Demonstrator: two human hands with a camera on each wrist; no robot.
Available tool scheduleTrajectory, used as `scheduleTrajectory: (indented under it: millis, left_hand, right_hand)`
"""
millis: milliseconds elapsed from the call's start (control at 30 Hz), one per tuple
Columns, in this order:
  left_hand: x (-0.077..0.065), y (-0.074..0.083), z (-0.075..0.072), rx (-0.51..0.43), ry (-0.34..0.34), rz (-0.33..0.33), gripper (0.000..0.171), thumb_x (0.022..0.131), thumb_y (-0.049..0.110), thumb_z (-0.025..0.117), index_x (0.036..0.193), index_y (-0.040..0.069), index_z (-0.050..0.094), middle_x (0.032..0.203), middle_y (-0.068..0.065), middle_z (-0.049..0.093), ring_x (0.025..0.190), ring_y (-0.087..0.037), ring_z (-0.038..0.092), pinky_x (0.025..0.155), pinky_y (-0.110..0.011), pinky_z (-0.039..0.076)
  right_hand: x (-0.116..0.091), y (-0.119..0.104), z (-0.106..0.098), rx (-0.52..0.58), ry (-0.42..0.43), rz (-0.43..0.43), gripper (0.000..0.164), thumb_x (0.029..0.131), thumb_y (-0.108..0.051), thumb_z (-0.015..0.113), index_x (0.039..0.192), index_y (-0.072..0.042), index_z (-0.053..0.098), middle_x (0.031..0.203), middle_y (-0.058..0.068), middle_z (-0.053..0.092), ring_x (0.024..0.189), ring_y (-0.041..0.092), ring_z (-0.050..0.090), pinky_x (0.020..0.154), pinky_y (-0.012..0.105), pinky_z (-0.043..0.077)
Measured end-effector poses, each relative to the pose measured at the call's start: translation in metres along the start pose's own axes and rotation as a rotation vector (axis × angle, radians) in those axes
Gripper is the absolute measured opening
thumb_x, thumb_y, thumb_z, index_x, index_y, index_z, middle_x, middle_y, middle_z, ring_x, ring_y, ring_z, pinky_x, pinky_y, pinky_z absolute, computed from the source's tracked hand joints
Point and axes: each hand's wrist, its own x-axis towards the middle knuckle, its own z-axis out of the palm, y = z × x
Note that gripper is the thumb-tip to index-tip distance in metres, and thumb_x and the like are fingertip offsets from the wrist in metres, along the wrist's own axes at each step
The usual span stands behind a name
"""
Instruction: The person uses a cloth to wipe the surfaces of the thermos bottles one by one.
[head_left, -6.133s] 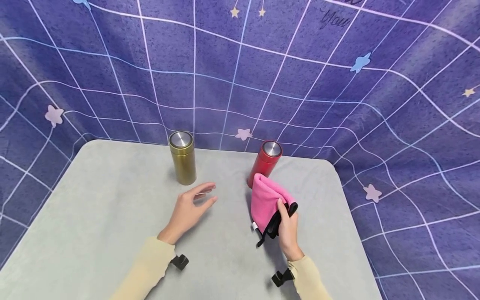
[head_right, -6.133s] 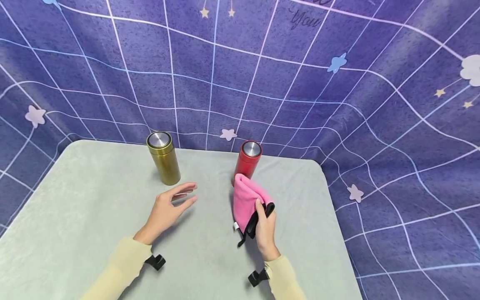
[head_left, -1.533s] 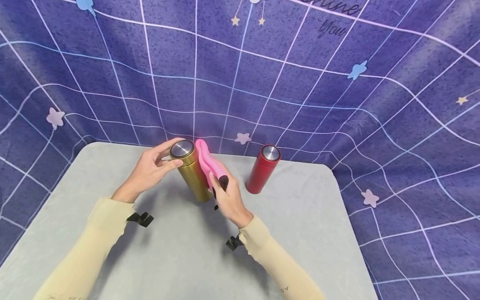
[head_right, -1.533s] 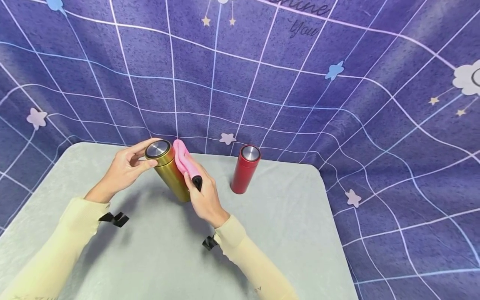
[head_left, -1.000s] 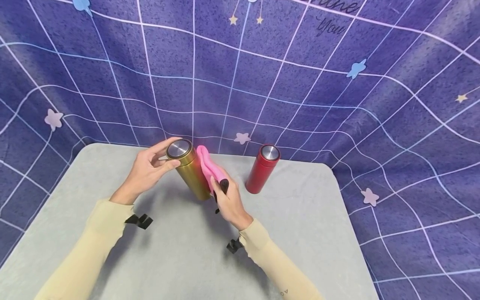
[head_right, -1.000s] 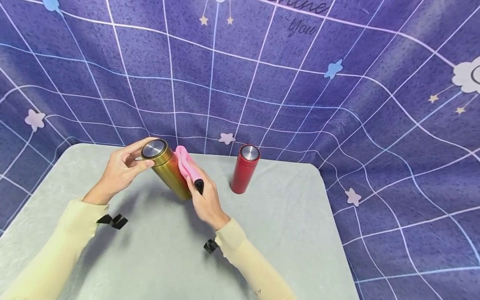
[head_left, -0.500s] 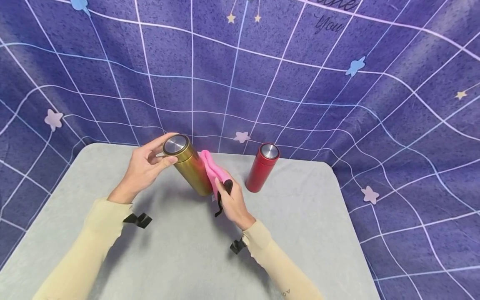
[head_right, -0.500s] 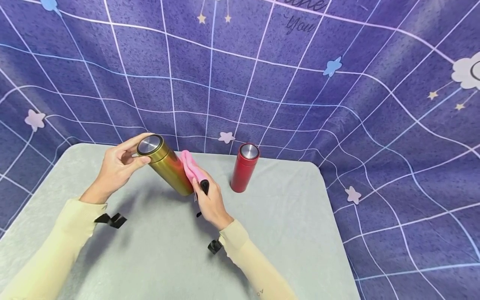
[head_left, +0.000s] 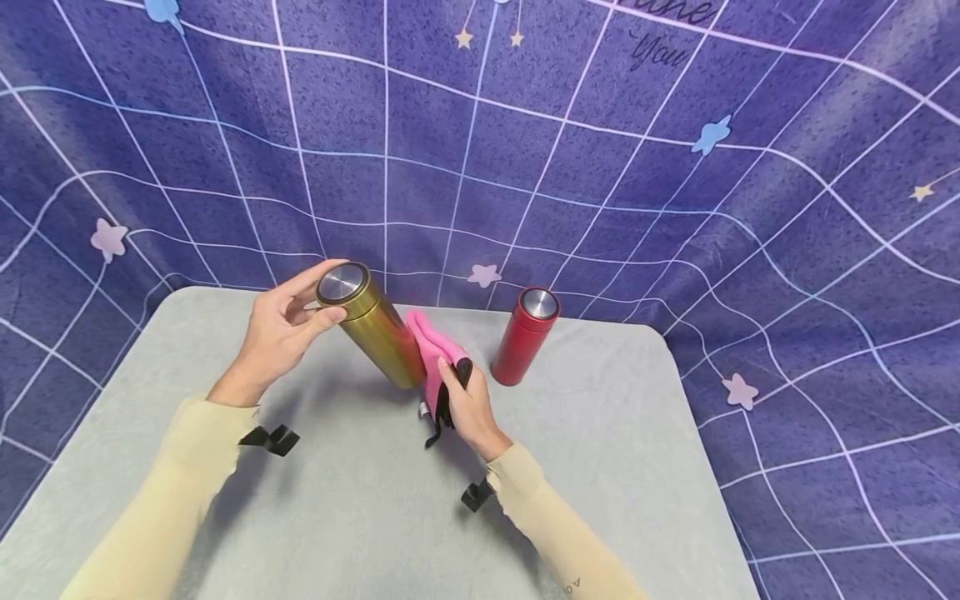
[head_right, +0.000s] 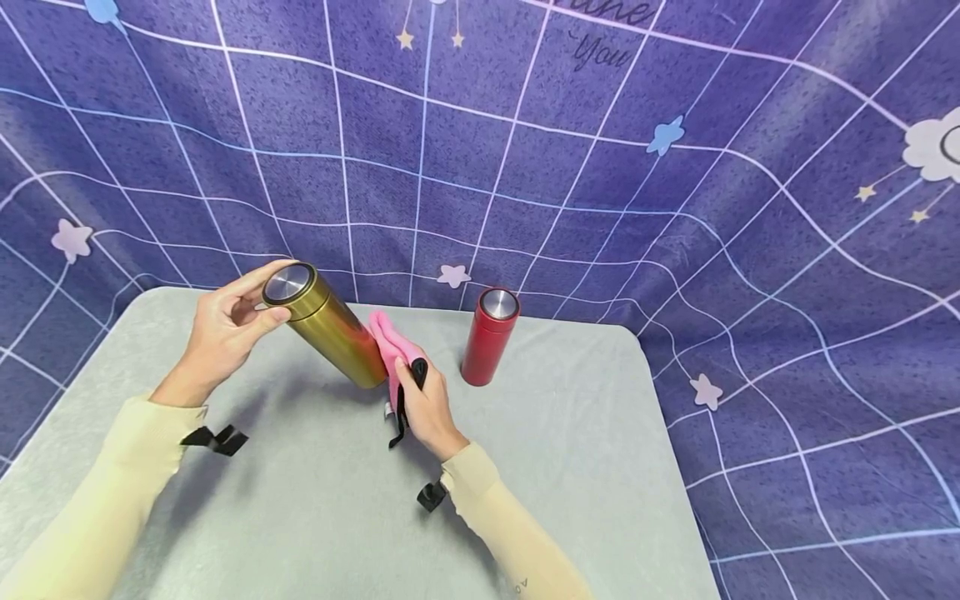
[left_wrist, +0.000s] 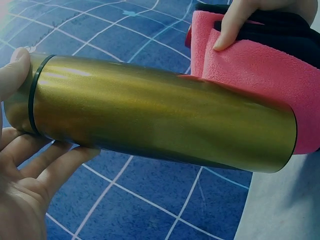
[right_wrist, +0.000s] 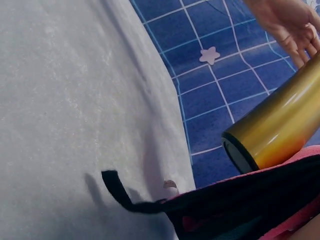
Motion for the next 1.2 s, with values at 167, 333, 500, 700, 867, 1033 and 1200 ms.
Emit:
scheduleTrajectory:
  millis: [167, 333, 500, 700, 867, 1033, 1200]
  left_hand:
    - [-0.001, -0.003, 0.001, -0.022, -0.006, 0.023, 0.061, 0.09, -0.023, 0.068, 0.148, -0.005, 0.06, 0.137, -0.008, 0.073, 0.121, -0.016, 0.071, 0.09, -0.023, 0.061]
    - [-0.001, -0.008, 0.006, -0.014, -0.028, 0.022, 0.062, 0.09, -0.022, 0.069, 0.148, -0.005, 0.059, 0.139, -0.006, 0.072, 0.123, -0.015, 0.069, 0.093, -0.024, 0.061]
    - [-0.002, -0.011, 0.011, 0.025, -0.048, -0.003, 0.063, 0.09, -0.02, 0.071, 0.15, -0.002, 0.059, 0.142, -0.004, 0.07, 0.127, -0.013, 0.068, 0.095, -0.024, 0.06]
    - [-0.001, -0.014, 0.015, 0.092, -0.079, -0.038, 0.061, 0.093, -0.013, 0.074, 0.15, 0.0, 0.06, 0.145, -0.005, 0.068, 0.127, -0.011, 0.067, 0.097, -0.025, 0.06]
    - [0.0, -0.018, 0.017, 0.177, -0.09, -0.09, 0.058, 0.097, -0.002, 0.076, 0.152, 0.003, 0.059, 0.146, -0.008, 0.067, 0.124, -0.005, 0.067, 0.096, -0.022, 0.059]
    - [0.001, -0.021, 0.018, 0.206, -0.101, -0.128, 0.057, 0.099, 0.003, 0.074, 0.154, 0.004, 0.057, 0.148, -0.018, 0.064, 0.121, -0.003, 0.067, 0.096, -0.021, 0.059]
    - [0.002, -0.023, 0.019, 0.218, -0.113, -0.148, 0.055, 0.1, 0.006, 0.074, 0.153, 0.007, 0.059, 0.15, -0.019, 0.062, 0.125, -0.002, 0.065, 0.097, -0.021, 0.058]
  right_hand:
    - [0.002, 0.012, 0.003, 0.009, 0.032, -0.012, 0.032, 0.111, -0.022, 0.059, 0.133, -0.001, 0.071, 0.099, 0.021, 0.069, 0.091, 0.021, 0.063, 0.087, 0.022, 0.049]
    - [0.002, 0.014, 0.004, 0.027, 0.016, -0.049, 0.031, 0.111, -0.028, 0.06, 0.127, -0.004, 0.073, 0.081, 0.03, 0.062, 0.074, 0.042, 0.063, 0.072, 0.024, 0.05]
    - [0.001, 0.007, 0.004, 0.059, -0.004, -0.087, 0.032, 0.112, -0.03, 0.058, 0.133, -0.009, 0.071, 0.079, 0.036, 0.058, 0.069, 0.053, 0.057, 0.066, 0.026, 0.05]
    - [0.002, -0.006, 0.005, 0.079, -0.002, -0.123, 0.034, 0.112, -0.026, 0.058, 0.14, -0.009, 0.069, 0.096, 0.03, 0.065, 0.087, 0.043, 0.061, 0.081, 0.024, 0.05]
    - [0.005, -0.018, 0.006, 0.074, 0.002, -0.153, 0.036, 0.111, -0.024, 0.06, 0.143, -0.009, 0.068, 0.13, 0.007, 0.073, 0.115, 0.019, 0.064, 0.105, 0.026, 0.05]
    - [0.006, -0.026, 0.007, 0.082, 0.017, -0.164, 0.035, 0.11, -0.022, 0.06, 0.141, -0.009, 0.069, 0.131, 0.003, 0.073, 0.115, 0.012, 0.063, 0.107, 0.027, 0.049]
    - [0.005, -0.03, 0.005, 0.071, 0.032, -0.186, 0.034, 0.11, -0.021, 0.06, 0.141, -0.009, 0.069, 0.126, 0.006, 0.073, 0.112, 0.013, 0.062, 0.104, 0.026, 0.05]
